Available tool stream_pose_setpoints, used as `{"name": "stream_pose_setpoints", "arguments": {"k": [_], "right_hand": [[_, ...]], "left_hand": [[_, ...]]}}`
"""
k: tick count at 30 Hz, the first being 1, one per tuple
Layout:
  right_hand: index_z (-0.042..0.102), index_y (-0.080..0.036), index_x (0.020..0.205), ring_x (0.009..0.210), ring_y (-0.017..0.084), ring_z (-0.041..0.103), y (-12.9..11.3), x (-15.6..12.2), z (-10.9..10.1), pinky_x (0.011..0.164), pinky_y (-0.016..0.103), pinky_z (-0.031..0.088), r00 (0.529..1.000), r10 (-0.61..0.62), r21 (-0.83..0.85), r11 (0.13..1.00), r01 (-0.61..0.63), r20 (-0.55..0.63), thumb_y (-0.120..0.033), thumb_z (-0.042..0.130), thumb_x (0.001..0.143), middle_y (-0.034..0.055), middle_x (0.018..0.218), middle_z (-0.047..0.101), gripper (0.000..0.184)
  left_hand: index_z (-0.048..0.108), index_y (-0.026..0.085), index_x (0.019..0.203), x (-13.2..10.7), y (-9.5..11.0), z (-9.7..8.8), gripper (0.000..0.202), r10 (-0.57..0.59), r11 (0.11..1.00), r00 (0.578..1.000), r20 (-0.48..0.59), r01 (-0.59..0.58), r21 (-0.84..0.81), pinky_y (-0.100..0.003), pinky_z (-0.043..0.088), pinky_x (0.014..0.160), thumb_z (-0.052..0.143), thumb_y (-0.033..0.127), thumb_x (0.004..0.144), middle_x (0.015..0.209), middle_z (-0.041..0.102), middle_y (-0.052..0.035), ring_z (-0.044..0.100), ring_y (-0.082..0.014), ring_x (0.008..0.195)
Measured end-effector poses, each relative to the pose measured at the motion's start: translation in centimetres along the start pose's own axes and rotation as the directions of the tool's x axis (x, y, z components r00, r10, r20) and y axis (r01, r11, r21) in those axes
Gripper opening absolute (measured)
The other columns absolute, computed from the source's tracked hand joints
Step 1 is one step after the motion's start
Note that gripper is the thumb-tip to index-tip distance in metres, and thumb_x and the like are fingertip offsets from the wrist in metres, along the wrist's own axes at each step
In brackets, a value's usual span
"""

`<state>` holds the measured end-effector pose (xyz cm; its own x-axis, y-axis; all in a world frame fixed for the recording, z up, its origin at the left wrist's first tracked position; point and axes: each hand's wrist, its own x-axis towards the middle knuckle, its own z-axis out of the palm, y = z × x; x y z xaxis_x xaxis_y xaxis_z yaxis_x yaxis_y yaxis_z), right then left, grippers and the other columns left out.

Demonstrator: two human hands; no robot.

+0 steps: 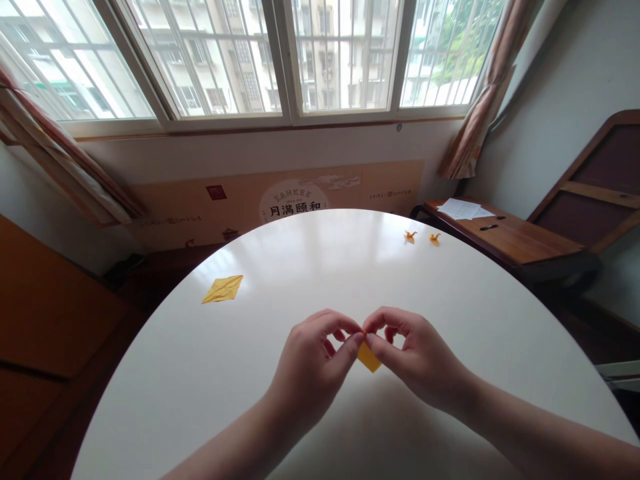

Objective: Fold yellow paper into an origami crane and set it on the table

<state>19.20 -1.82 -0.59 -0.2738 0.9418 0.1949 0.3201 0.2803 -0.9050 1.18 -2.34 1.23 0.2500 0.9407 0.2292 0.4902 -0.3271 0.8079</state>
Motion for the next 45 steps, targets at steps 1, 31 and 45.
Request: {"name": "stream_pose_setpoints", "arguments": {"k": [1,31,45], "right_hand": [[0.069,-0.021,0.081,0.070,0.017,0.056,-0.1,0.0,0.0,0.060,0.028,0.041,1.000,-0.009,-0.015,1.000,0.009,0.003,-0.020,0.060,0.084,0.0018,0.079,0.069,0.010],[0.060,-0.018,0.069,0.066,0.015,0.055,2.6,2.5,-1.7,0.058,0.027,0.039,0.993,0.111,-0.026,0.993,-0.112,-0.026,-0.017,0.056,0.076,0.0001,0.069,0.063,0.009],[0.072,-0.025,0.095,0.095,0.023,0.062,0.7,0.5,-0.8,0.066,0.031,0.048,0.966,-0.258,0.202,0.946,0.254,-0.006,-0.029,0.073,0.083,0.0080,0.105,0.065,0.013]], "left_hand": [[0.070,0.020,0.079,0.0,0.0,0.0,0.012,0.015,0.999,1.000,0.005,-0.016,0.032,-0.025,0.047,0.061,0.061,0.023,0.086,0.078,0.068,-0.0025,0.061,-0.0158,0.070],[0.067,0.017,0.085,0.6,0.2,-1.7,0.021,-0.203,0.942,0.957,-0.208,0.133,-0.308,-0.022,0.036,0.049,0.066,0.039,0.083,0.074,0.062,-0.0006,0.045,-0.0098,0.053],[0.065,0.014,0.080,0.8,-0.1,-0.4,0.030,-0.517,0.478,0.813,0.267,0.533,-0.699,-0.015,0.030,0.046,0.080,0.037,0.067,0.069,0.053,0.0023,0.041,-0.0053,0.054]]}}
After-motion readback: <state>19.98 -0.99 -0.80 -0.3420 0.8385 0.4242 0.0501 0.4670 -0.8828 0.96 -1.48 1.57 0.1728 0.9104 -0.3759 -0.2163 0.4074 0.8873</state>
